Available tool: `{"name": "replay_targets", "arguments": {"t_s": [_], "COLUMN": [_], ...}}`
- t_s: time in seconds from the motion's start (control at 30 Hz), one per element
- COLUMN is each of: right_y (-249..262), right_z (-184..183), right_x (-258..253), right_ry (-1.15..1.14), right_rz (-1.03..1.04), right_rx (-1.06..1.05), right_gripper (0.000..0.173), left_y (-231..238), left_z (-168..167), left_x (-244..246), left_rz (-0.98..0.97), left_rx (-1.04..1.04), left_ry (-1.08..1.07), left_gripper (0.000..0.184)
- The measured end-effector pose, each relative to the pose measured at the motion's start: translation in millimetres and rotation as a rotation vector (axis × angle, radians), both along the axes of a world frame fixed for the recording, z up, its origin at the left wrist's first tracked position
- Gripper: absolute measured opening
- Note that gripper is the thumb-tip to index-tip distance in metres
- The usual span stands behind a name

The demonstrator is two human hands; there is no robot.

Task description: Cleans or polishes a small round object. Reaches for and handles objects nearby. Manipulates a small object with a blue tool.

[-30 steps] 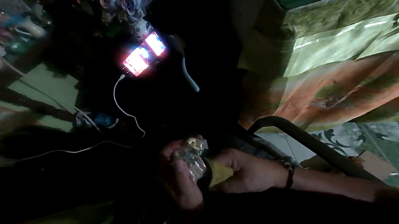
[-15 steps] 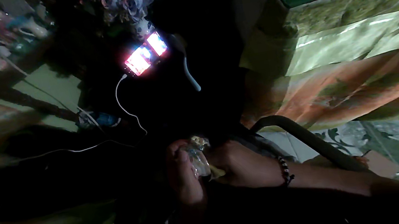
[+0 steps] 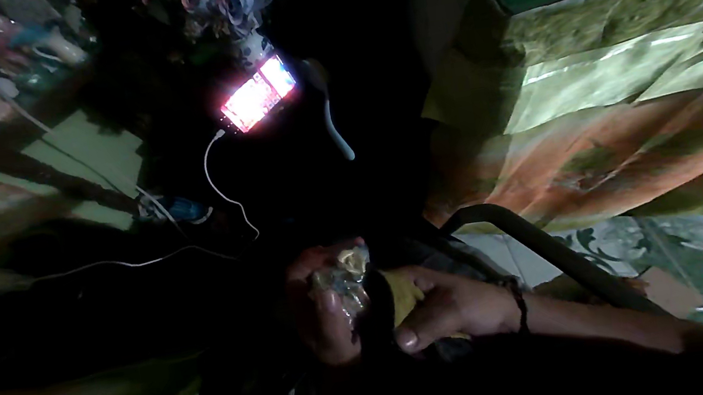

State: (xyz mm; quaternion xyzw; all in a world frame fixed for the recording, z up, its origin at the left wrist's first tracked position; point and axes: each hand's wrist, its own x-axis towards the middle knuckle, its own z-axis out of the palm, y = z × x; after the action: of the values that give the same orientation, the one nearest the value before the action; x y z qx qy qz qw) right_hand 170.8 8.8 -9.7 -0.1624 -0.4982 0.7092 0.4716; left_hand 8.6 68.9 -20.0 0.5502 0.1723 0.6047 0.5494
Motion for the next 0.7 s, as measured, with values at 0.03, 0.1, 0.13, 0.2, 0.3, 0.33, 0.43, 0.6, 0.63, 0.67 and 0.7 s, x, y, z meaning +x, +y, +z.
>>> {"name": "replay_targets", "arguments": {"t_s": [0.03,0.1,0.13,0.2,0.3,0.33,0.43,0.6,0.63,0.67,0.7], "right_y": [-1,-1,-1,-1,-2,-3,-2,-3,-4,-4,-3], "right_z": [-2,-6,-7,-8,-9,-8,-6,-4,-3,-3,-5], "right_x": [-2,-6,-7,-6,-6,-7,-7,-4,-4,-3,-3], "right_ry": [0.05,0.126,0.148,0.162,0.162,0.128,-0.008,-0.221,-0.299,-0.382,-0.471], "right_rz": [0.023,0.056,0.064,0.074,0.073,0.022,-0.113,-0.232,-0.294,-0.358,-0.421], "right_rx": [-0.038,-0.083,-0.097,-0.143,-0.181,-0.141,0.059,0.252,0.315,0.386,0.456], "right_gripper": [0.026,0.02,0.02,0.019,0.017,0.021,0.04,0.032,0.031,0.03,0.031], "left_y": [1,2,3,3,4,4,3,-5,-7,-10,-13], "left_z": [1,2,2,0,-4,-4,-3,0,0,1,3], "left_x": [1,1,2,3,5,5,4,7,6,3,2], "left_rz": [-0.024,-0.062,-0.071,-0.065,-0.069,-0.078,-0.129,-0.174,-0.164,-0.136,-0.091], "left_rx": [0.017,0.027,0.034,0.071,0.118,0.133,0.161,0.116,0.085,0.034,-0.044], "left_ry": [-0.007,-0.027,-0.037,-0.027,-0.01,-0.003,-0.002,-0.009,0.007,0.038,0.057], "left_gripper": [0.045,0.045,0.044,0.043,0.041,0.041,0.04,0.036,0.037,0.039,0.042]}}
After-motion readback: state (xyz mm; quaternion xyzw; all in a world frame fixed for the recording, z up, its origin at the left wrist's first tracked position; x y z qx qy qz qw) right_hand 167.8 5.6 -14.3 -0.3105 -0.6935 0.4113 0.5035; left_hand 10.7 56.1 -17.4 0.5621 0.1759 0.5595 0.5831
